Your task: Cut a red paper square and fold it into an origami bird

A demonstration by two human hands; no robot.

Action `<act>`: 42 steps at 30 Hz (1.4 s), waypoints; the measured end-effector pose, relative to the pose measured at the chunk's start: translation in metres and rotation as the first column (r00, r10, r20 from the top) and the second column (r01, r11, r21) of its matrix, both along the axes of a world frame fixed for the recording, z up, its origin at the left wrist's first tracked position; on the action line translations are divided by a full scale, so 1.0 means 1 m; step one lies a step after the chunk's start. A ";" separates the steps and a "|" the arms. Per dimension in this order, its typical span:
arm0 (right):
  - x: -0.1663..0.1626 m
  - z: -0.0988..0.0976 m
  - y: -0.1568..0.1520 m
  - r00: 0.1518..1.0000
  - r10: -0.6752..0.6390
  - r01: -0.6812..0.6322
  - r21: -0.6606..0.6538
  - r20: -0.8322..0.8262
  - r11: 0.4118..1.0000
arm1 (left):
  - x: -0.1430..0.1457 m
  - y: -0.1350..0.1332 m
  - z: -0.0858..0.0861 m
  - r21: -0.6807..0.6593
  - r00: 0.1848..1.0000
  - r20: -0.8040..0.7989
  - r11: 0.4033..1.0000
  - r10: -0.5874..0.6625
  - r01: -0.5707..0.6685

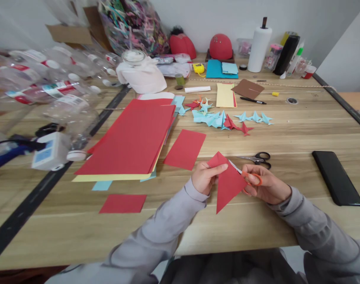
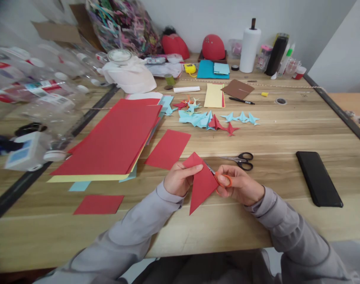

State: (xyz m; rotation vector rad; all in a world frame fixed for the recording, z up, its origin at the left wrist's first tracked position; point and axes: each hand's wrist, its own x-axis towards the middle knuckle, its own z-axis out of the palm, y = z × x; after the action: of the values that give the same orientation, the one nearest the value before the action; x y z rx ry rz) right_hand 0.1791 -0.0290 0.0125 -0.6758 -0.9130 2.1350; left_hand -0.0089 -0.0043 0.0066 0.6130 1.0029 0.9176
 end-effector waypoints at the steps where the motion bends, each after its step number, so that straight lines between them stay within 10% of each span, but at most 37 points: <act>1: 0.000 0.000 0.000 1.000 -0.002 0.002 -0.003 0.006 1.000 | 0.000 0.000 0.000 -0.011 1.000 -0.001 1.000 0.003 -0.003; 22: 0.000 0.006 0.004 0.987 -0.148 0.146 0.039 0.066 0.989 | 0.004 0.001 0.004 0.005 0.996 0.050 0.997 0.072 -0.073; 29: -0.003 0.004 0.009 0.851 -0.445 0.411 0.173 0.280 0.895 | 0.006 0.002 0.006 0.006 0.993 0.049 0.994 0.107 -0.107; 42: -0.004 -0.003 0.015 0.782 -0.473 0.408 0.242 0.405 0.881 | 0.006 0.009 -0.009 0.095 0.987 0.032 0.983 0.156 -0.159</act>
State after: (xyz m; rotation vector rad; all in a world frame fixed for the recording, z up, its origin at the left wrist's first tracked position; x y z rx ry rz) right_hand 0.1754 -0.0144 0.0090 -1.2186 -1.0129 1.4968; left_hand -0.0033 0.0052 -0.0028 0.6084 0.9996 1.1164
